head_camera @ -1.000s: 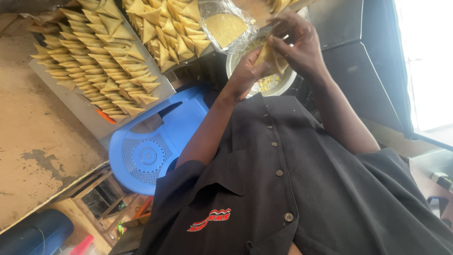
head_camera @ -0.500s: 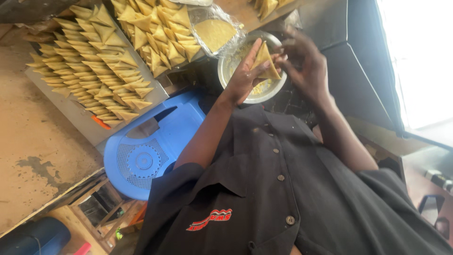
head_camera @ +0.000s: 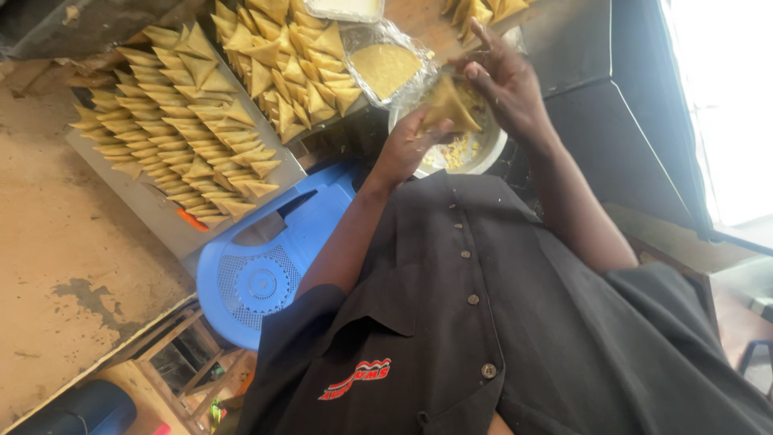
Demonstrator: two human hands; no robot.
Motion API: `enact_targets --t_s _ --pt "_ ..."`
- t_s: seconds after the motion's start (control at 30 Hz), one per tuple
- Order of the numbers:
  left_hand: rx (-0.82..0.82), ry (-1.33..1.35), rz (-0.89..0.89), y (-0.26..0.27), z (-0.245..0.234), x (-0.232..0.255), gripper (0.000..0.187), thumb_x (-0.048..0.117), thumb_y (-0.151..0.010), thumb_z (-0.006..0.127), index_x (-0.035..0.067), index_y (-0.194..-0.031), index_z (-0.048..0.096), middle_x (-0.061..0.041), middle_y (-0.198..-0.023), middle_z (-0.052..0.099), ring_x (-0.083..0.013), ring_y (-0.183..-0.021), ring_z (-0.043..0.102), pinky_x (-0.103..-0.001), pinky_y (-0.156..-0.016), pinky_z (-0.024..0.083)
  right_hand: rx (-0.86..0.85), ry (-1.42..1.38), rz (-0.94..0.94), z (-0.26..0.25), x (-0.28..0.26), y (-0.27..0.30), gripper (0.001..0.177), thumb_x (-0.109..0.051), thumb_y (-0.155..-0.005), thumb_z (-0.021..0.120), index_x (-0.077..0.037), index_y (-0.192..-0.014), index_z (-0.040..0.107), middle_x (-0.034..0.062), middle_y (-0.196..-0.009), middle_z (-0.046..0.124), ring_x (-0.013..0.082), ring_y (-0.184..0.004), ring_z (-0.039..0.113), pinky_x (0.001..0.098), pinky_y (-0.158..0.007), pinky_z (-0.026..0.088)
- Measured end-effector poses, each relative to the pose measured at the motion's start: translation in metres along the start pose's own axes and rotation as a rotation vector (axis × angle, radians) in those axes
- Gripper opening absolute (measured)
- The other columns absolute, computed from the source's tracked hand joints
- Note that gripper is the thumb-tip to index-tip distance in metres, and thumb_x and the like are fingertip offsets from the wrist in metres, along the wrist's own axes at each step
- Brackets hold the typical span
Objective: The person repeatedly folds triangular pastry wrappers, scoops a mixed filling from a bowl, and seals each samosa by hand. Completed samosas are placed in rows on a tray beside the workstation.
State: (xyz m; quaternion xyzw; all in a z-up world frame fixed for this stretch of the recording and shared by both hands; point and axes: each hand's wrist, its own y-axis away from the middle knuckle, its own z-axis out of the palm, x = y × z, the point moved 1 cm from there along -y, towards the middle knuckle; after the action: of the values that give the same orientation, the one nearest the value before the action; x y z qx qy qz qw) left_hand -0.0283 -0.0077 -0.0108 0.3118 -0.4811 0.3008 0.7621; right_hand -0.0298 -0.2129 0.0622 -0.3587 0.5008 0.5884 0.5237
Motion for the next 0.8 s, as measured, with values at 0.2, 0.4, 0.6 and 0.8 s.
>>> enact_targets --t_s 0.2,0.4,0.6,0.8 --pt "0.245 0.241 -0.018 0.004 -0.058 -0.015 0.035 0.018 -0.107 0.065 0.0 -0.136 0.059 -0.006 -0.124 0.068 -0.0103 -0.111 0.066 -0.031 -0.103 0.052 0.017 0.134 0.039 0.033 0.07 -0.013 0.037 -0.005 -0.094 0.081 0.003 -0.128 0.068 0.0089 -0.104 0.074 0.0157 -0.089 0.074 0.0299 -0.082 0.062" --pt "0.139 -0.026 -0.187 -0.023 -0.089 0.003 0.041 0.017 -0.094 0.078 -0.003 -0.126 0.062 -0.007 -0.112 0.073 -0.0121 -0.095 0.069 -0.03 -0.086 0.057 0.08 0.133 0.071 0.034 0.093 -0.041 0.037 -0.004 -0.098 0.075 -0.001 -0.134 0.068 0.0066 -0.103 0.073 0.0117 -0.093 0.072 0.0268 -0.085 0.061" --pt "-0.146 -0.115 -0.23 -0.099 -0.127 0.023 0.043 0.02 -0.098 0.076 -0.002 -0.131 0.06 -0.007 -0.11 0.073 -0.0127 -0.098 0.07 -0.029 -0.087 0.058 0.251 -0.068 0.008 0.031 0.085 -0.072 0.049 -0.005 -0.099 0.073 -0.001 -0.145 0.057 0.0106 -0.12 0.07 0.0167 -0.105 0.071 0.0332 -0.092 0.066" --pt "-0.32 -0.337 -0.02 -0.25 -0.187 -0.003 0.05 0.028 -0.096 0.078 0.004 -0.133 0.055 -0.01 -0.125 0.069 -0.0168 -0.115 0.069 -0.034 -0.098 0.06 0.316 0.137 -0.052 0.01 0.106 -0.113 0.078 -0.008 -0.095 0.077 -0.005 -0.16 0.035 0.013 -0.153 0.051 0.0176 -0.133 0.056 0.0347 -0.104 0.058"
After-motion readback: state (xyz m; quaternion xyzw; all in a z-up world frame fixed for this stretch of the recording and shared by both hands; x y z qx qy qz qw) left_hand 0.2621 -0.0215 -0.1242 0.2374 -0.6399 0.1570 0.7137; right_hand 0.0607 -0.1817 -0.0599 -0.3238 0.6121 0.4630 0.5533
